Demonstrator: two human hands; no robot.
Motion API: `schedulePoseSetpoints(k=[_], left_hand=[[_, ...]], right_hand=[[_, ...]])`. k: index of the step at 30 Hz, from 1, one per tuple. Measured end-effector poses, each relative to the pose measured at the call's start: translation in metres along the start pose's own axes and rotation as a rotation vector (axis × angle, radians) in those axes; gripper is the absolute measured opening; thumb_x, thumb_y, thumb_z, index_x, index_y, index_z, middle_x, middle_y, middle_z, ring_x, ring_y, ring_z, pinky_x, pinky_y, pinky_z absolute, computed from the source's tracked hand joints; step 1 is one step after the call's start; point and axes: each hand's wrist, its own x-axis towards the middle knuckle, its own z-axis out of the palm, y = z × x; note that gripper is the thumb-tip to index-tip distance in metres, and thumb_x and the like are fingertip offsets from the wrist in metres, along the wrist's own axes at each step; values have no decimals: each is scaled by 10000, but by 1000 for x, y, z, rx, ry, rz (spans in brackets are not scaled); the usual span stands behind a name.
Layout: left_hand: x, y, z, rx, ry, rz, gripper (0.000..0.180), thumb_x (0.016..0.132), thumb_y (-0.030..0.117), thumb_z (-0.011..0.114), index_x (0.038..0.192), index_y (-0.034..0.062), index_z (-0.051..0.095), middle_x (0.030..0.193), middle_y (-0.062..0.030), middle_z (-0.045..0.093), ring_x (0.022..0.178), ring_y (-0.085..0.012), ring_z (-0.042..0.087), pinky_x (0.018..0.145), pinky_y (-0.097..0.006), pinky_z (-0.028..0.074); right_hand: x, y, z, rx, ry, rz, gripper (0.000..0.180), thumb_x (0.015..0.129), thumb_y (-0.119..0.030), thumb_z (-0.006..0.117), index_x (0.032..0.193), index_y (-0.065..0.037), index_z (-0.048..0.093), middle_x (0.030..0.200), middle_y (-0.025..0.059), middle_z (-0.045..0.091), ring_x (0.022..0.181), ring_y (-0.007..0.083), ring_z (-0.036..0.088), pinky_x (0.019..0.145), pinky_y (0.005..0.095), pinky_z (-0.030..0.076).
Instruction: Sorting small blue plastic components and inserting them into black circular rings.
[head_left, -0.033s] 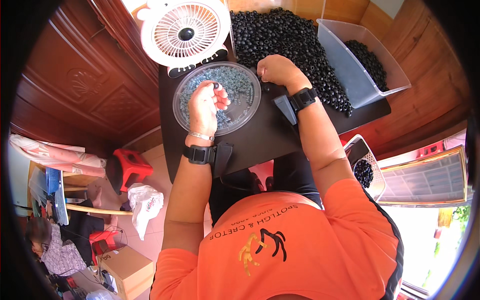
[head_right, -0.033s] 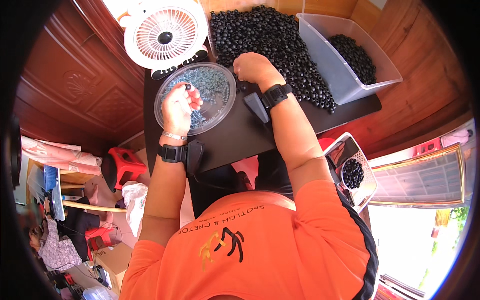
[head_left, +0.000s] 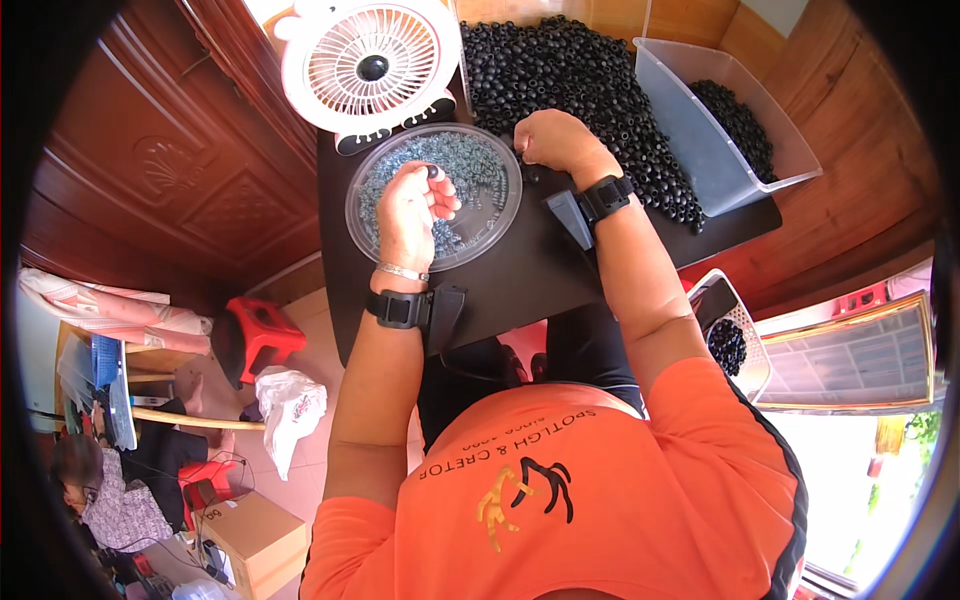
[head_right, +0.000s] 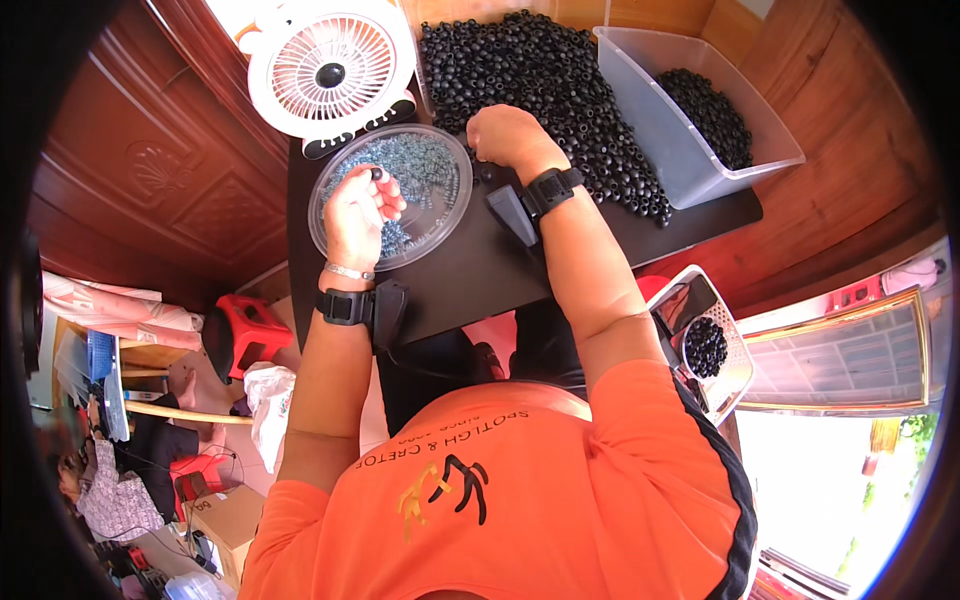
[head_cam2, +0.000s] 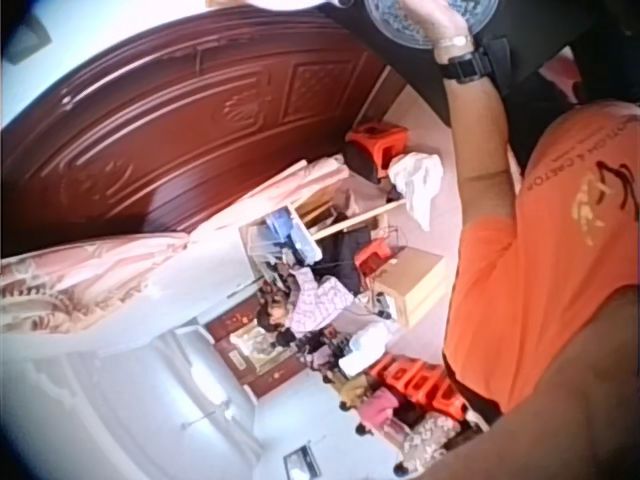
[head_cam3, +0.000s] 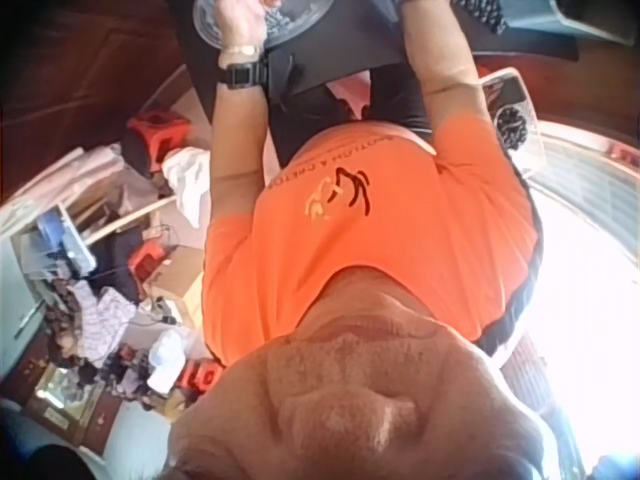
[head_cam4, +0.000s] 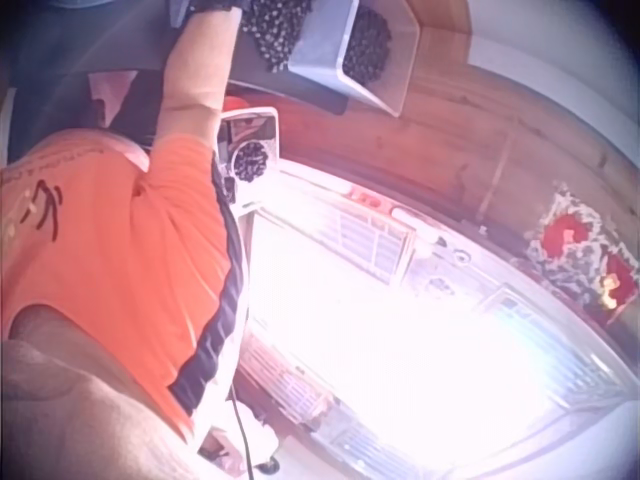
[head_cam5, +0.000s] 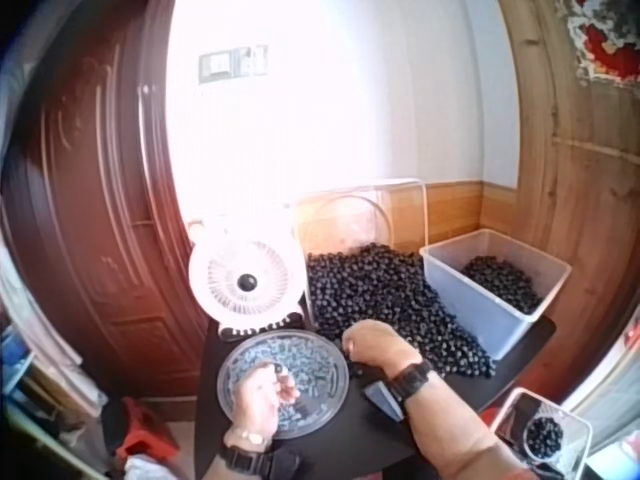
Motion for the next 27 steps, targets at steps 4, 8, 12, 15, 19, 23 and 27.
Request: schedulePoseSetpoints(k=[4,8,12,15,19,23,27], left_hand=[[1,-1,-2,8,-34,-20,182,894,229,480,870,68,562,762,-79,612,639,-197,598,587,-292,455],[4,-5,-5,-18,-98,-74,197,906,247,487,890,65,562,794,-96,618,662,-219,602,599,-303,456],[1,-2,-4,-41,-145,-71,201,917,234,478,916,53,565,797,-114,617,666,-230,601,598,-310,460],[0,-1,-2,-36,-181,-64,205,932,222,460,923,44,561,805,-112,611,677,-222,601,600,-301,462],[0,-2,1,-62,-241,-56,217,948,218,445,928,33,555,814,-103,603,687,-212,600,612,-290,465],[-2,-1,5,-123,-215,-3,206,942,211,451,912,33,552,794,-98,608,666,-193,596,599,-274,462],[-3,0,8,-120,-192,33,199,932,203,452,882,38,550,772,-92,609,644,-175,592,586,-263,462]], right_hand=[[1,-5,3,-69,12,35,176,691,-116,619,830,-130,726,849,144,690,819,323,665,751,413,527],[3,-8,3,-193,43,68,158,717,-109,611,824,-77,722,862,166,691,821,338,665,771,401,531],[1,-15,-7,286,208,6,166,716,-157,660,822,-40,710,767,151,682,731,267,668,711,350,527],[-2,-36,-7,699,205,-70,204,809,-145,659,951,-5,703,780,49,680,705,131,621,686,268,504],[-6,-66,8,1167,92,-203,162,899,-78,616,1022,5,681,828,-4,648,747,53,560,705,223,487],[-14,-84,15,1375,3,-278,156,926,-56,599,1053,6,665,850,11,649,783,76,581,736,235,495],[-11,-78,13,1300,-5,-283,167,922,-59,608,1063,5,668,840,12,651,778,79,583,739,244,499]])
